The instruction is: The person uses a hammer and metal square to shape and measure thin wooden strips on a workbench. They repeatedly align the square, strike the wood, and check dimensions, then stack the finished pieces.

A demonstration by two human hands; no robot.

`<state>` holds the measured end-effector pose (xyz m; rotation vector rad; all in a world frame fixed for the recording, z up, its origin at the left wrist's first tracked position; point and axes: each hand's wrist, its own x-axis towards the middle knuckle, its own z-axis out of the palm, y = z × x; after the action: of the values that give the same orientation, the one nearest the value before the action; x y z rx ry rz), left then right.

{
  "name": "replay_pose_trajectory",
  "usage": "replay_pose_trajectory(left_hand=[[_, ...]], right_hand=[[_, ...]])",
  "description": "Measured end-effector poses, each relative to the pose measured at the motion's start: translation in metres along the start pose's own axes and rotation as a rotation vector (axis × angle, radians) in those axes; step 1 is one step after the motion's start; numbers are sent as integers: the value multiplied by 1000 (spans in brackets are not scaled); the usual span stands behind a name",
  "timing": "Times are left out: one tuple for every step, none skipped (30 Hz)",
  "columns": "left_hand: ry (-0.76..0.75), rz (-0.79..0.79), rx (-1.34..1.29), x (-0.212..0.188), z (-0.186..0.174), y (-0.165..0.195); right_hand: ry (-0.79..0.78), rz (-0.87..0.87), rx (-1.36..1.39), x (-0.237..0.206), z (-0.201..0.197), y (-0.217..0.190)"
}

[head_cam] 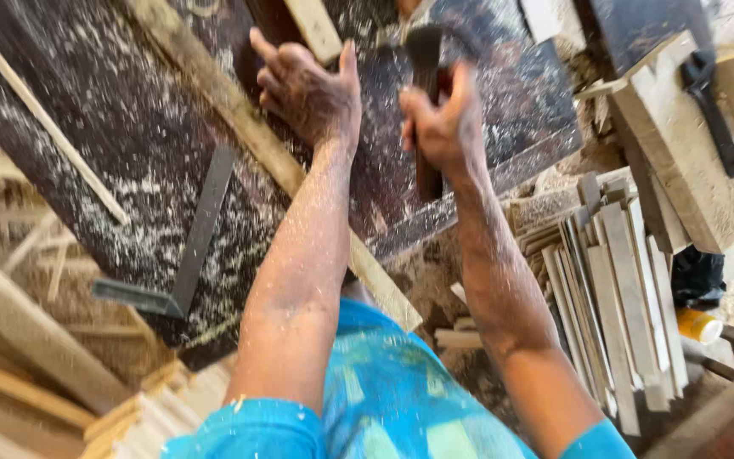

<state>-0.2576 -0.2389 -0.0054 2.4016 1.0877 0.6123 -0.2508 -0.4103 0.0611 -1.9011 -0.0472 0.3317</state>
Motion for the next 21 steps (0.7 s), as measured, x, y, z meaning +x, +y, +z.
replay_pose_trajectory(left_hand=[[14, -16, 43, 0, 3, 0], [34, -9, 76, 0, 4, 1], [69, 14, 83, 0, 10, 1], [103, 41, 86, 0, 15, 1], [59, -39, 119, 2, 17, 3], [8, -129, 162, 3, 20, 3], [-56, -215, 215, 3, 21, 4], [-71, -148, 139, 4, 19, 4], [-74, -87, 50, 4, 18, 4], [-49, -35, -42, 4, 15, 3], [-36, -44, -18, 3, 12, 2], [-35, -37, -3, 2, 10, 2], [-45, -30, 20, 1, 7, 1], [-70, -30, 19, 0, 6, 1], [-92, -45, 25, -1, 6, 0], [-107, -58, 25, -1, 7, -1], [-98, -49, 7, -1, 8, -1], [-93, -33, -14, -1, 9, -2], [-79, -24, -34, 0, 11, -2], [-28, -24, -30, 0, 13, -2], [4, -21, -20, 0, 14, -2]], right_hand=[[22, -86, 5, 9, 9, -2], [96, -164, -51, 17, 21, -1], [194, -269, -108, 32, 32, 1], [298, -373, -167, 45, 41, 5], [228, -448, -232, 54, 51, 10], [144, -512, -298, 61, 59, 15], [58, -559, -361, 66, 61, 19], [45, -516, -356, 70, 61, 22], [32, -489, -357, 71, 58, 20], [8, -489, -350, 72, 53, 23], [60, -578, -333, 70, 48, 22], [130, -658, -320, 68, 43, 19], [198, -727, -307, 63, 40, 16], [192, -687, -327, 59, 38, 14], [168, -648, -343, 56, 40, 11], [148, -618, -360, 53, 43, 10], [181, -694, -424, 53, 49, 9], [223, -767, -489, 51, 57, 10], [258, -849, -552, 53, 63, 11], [136, -767, -622, 58, 68, 12], [14, -665, -692, 58, 71, 14]])
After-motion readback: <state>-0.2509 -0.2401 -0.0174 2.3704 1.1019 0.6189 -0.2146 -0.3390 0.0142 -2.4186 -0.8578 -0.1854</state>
